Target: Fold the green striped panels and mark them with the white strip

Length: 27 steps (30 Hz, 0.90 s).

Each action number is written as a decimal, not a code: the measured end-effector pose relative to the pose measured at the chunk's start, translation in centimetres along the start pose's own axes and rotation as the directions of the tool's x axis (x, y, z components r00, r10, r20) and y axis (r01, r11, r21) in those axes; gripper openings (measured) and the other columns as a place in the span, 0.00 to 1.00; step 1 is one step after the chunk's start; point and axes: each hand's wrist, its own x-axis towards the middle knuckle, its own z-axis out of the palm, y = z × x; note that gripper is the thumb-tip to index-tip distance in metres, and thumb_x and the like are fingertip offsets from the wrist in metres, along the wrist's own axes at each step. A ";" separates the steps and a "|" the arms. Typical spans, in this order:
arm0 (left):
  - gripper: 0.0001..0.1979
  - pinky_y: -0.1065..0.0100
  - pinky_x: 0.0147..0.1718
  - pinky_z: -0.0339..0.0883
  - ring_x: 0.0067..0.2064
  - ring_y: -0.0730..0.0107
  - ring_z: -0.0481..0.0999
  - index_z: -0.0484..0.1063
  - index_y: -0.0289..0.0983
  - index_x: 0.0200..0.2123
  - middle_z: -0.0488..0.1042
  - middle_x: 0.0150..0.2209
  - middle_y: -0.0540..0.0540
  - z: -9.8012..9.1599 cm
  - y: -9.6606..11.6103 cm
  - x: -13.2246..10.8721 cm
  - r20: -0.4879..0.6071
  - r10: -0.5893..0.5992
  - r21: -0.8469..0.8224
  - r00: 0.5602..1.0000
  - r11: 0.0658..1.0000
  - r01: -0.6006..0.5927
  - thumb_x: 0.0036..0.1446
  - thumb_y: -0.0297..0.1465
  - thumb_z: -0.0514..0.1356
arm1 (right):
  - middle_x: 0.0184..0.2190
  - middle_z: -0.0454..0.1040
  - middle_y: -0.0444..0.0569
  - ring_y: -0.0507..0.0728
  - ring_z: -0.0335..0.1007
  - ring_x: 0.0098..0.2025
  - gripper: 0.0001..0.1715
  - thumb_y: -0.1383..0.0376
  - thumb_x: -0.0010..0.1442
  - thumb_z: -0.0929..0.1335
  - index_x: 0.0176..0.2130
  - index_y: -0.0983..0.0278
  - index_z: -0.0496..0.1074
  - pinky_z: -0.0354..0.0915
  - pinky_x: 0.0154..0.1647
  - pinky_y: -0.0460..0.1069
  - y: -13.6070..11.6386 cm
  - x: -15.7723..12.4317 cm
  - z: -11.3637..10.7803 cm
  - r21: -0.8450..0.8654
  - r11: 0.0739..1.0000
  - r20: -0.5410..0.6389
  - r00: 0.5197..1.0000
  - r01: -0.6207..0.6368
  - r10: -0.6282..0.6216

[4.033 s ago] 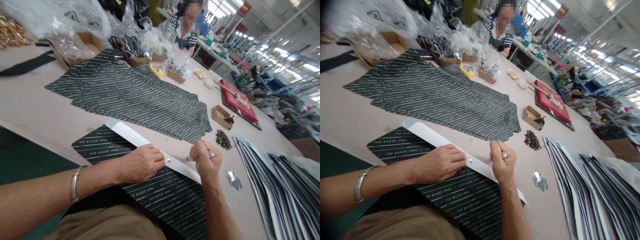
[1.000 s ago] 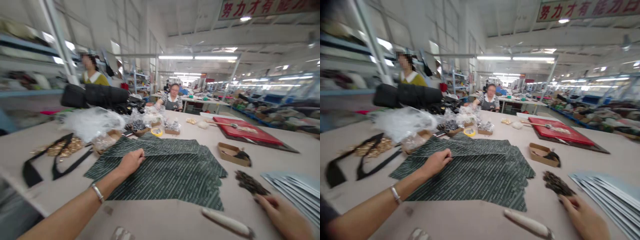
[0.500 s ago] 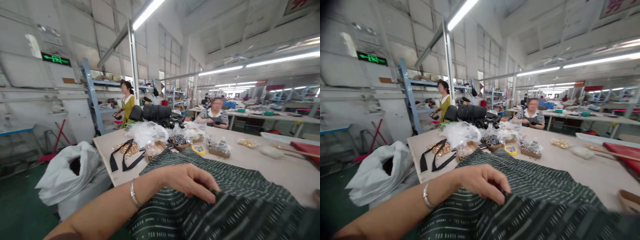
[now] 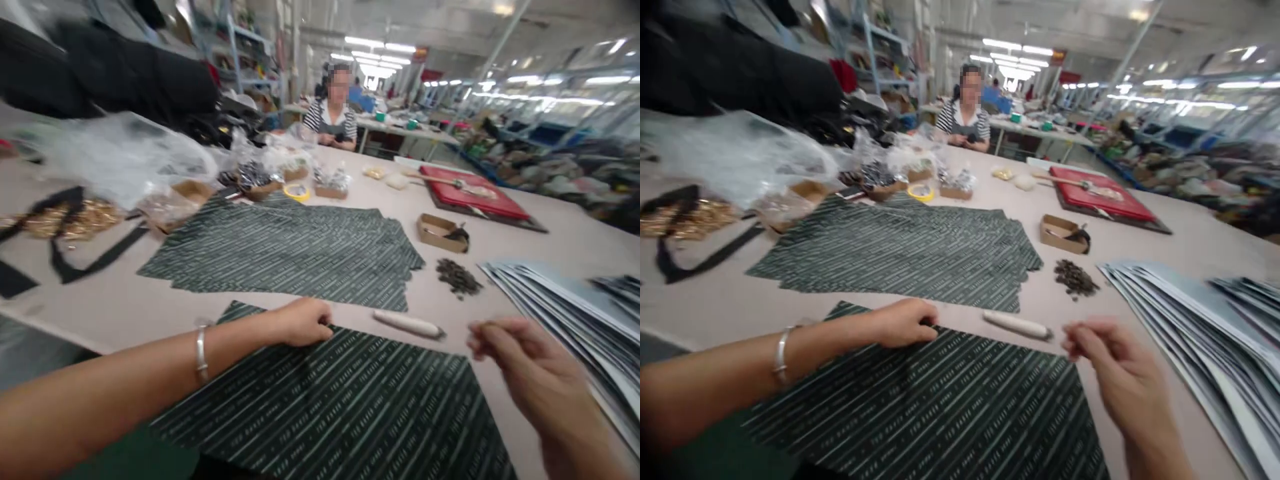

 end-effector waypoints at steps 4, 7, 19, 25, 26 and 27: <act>0.04 0.69 0.31 0.55 0.31 0.68 0.70 0.73 0.38 0.31 0.74 0.28 0.52 0.2 0.1 0.6 0.017 -0.030 0.052 0.999 0.998 0.029 0.57 0.31 0.60 | 0.23 0.71 0.42 0.50 0.67 0.25 0.12 0.56 0.63 0.72 0.34 0.62 0.74 0.66 0.27 0.45 -1.2 -3.2 6.0 0.123 0.989 0.232 0.971 -0.085 0.055; 0.05 0.68 0.32 0.54 0.32 0.68 0.70 0.72 0.38 0.30 0.73 0.28 0.53 0.2 0.8 0.2 0.029 -0.053 0.078 0.998 0.996 0.050 0.57 0.32 0.60 | 0.25 0.74 0.42 0.50 0.70 0.26 0.13 0.55 0.62 0.72 0.37 0.62 0.75 0.68 0.29 0.45 -1.3 -5.1 10.5 0.246 0.935 0.335 0.928 -0.255 0.164; 0.12 0.69 0.26 0.52 0.27 0.72 0.62 0.74 0.38 0.32 0.64 0.24 0.55 0.8 1.5 1.5 0.261 0.024 -0.194 0.965 0.981 0.028 0.50 0.40 0.60 | 0.22 0.73 0.41 0.49 0.68 0.23 0.11 0.58 0.59 0.73 0.30 0.63 0.75 0.67 0.26 0.43 0.6 -6.0 12.3 0.274 0.894 0.390 0.891 -0.354 0.233; 0.14 0.70 0.26 0.52 0.27 0.74 0.60 0.72 0.36 0.33 0.64 0.25 0.55 1.6 1.2 1.3 0.311 0.093 -0.450 0.946 0.891 0.060 0.47 0.41 0.61 | 0.18 0.71 0.38 0.47 0.65 0.19 0.08 0.62 0.56 0.75 0.29 0.62 0.76 0.62 0.22 0.42 0.2 -6.2 12.2 0.234 0.911 0.367 0.899 -0.339 0.241; 0.14 0.71 0.26 0.51 0.27 0.74 0.60 0.72 0.36 0.32 0.64 0.25 0.55 1.7 1.3 1.3 0.313 0.092 -0.485 0.945 0.871 0.076 0.46 0.40 0.62 | 0.18 0.73 0.39 0.48 0.67 0.20 0.07 0.62 0.56 0.75 0.30 0.62 0.77 0.64 0.23 0.42 0.2 -6.2 12.2 0.245 0.902 0.380 0.891 -0.355 0.247; 0.14 0.71 0.26 0.51 0.27 0.73 0.60 0.73 0.36 0.32 0.64 0.25 0.54 1.7 1.4 1.2 0.314 0.087 -0.508 0.945 0.856 0.090 0.46 0.40 0.62 | 0.20 0.75 0.40 0.49 0.70 0.21 0.06 0.62 0.57 0.74 0.31 0.62 0.78 0.67 0.24 0.42 0.2 -6.2 12.1 0.261 0.893 0.396 0.884 -0.368 0.248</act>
